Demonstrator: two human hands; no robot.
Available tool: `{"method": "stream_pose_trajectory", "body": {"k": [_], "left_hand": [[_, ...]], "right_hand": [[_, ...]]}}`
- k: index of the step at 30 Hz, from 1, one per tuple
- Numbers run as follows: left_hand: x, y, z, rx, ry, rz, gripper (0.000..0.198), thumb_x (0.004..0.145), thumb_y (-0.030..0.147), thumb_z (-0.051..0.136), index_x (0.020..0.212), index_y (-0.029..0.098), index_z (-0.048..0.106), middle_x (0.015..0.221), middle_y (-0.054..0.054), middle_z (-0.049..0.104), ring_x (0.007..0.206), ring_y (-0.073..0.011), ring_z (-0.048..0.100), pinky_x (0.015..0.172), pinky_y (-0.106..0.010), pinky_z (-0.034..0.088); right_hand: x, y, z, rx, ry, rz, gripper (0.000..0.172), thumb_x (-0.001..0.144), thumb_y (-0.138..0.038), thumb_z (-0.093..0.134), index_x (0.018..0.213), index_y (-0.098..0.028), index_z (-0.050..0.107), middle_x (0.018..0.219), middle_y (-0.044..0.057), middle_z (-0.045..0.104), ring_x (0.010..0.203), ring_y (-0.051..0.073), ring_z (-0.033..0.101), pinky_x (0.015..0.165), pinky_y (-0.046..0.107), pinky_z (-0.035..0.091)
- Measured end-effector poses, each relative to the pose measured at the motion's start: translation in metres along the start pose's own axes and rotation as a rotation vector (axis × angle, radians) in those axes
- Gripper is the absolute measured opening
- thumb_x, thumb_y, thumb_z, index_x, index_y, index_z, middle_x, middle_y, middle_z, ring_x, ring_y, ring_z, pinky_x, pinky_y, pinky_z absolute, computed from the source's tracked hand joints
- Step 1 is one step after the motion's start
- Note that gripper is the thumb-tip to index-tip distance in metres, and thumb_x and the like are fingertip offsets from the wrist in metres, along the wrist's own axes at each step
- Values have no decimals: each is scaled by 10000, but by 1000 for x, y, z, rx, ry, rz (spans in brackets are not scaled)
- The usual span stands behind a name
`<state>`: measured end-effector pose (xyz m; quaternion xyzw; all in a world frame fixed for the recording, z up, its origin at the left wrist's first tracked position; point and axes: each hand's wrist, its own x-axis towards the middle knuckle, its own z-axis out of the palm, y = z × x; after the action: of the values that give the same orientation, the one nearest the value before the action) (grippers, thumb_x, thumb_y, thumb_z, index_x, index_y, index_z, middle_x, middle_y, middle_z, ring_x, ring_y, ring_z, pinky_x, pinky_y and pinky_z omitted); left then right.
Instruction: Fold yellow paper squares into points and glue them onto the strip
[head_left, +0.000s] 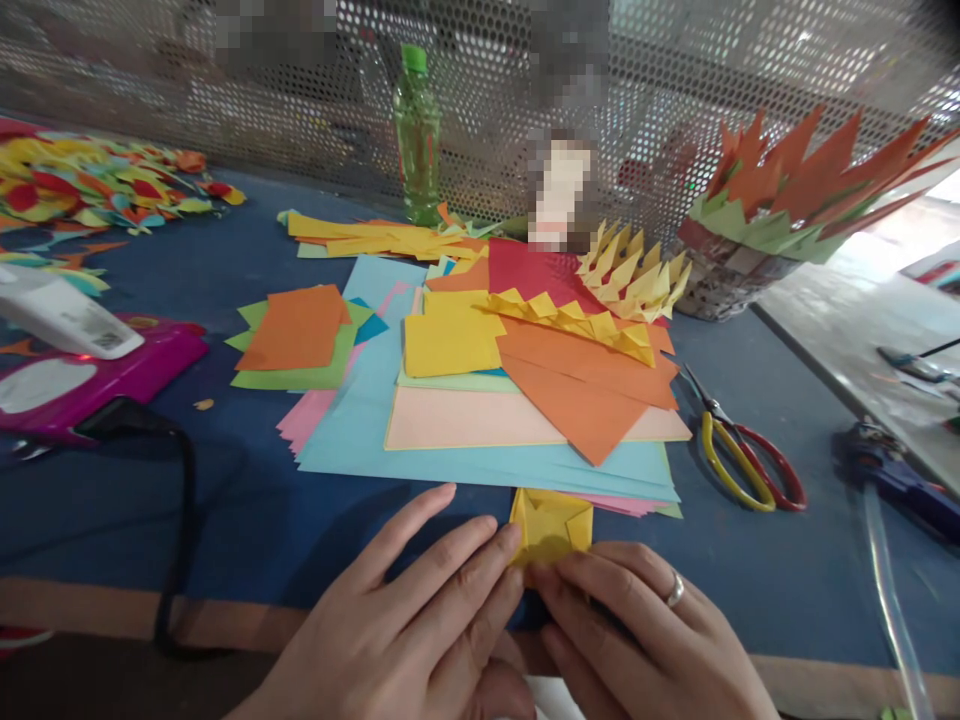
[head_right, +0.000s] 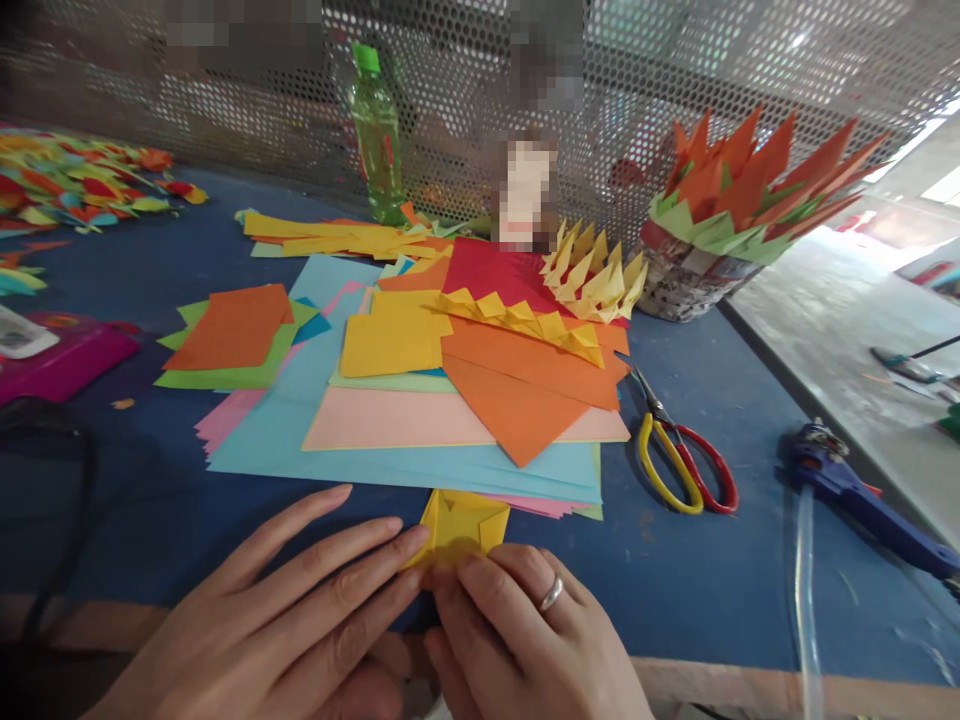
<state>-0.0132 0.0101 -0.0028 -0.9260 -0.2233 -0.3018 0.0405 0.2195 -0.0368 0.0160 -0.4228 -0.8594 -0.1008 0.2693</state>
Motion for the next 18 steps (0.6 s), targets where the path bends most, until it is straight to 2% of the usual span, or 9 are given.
{"method": "stream_pose_trajectory", "body": {"k": [4,10,18], "left_hand": [[0,3,0,5,-13,-14,258,965,197,605,1196,186,719,1311,-34,712,1254,-188,613,1283,-472,208],[-3,5,7,39,-2,-20,293,965,222,586,1234,196,700,1315,-10,710,1261,-195,596,1298,-473,148],[0,13,5,21,2,-73,317,986,153,482,1225,120,688,1301,-27,717,1274,-200,581,1284,-450,195]], "right_hand": [[-1,-2,5,-30,11,1,180,961,-184,587,983,-151,763,912,25,792,785,143,711,682,259,598],[4,-3,7,-52,71,43,234,969,-168,545,893,-179,765,833,2,784,723,134,705,641,261,570],[5,-3,-2,-43,57,45,186,929,-139,602,856,-172,770,820,-18,794,715,132,725,650,259,573]]}}
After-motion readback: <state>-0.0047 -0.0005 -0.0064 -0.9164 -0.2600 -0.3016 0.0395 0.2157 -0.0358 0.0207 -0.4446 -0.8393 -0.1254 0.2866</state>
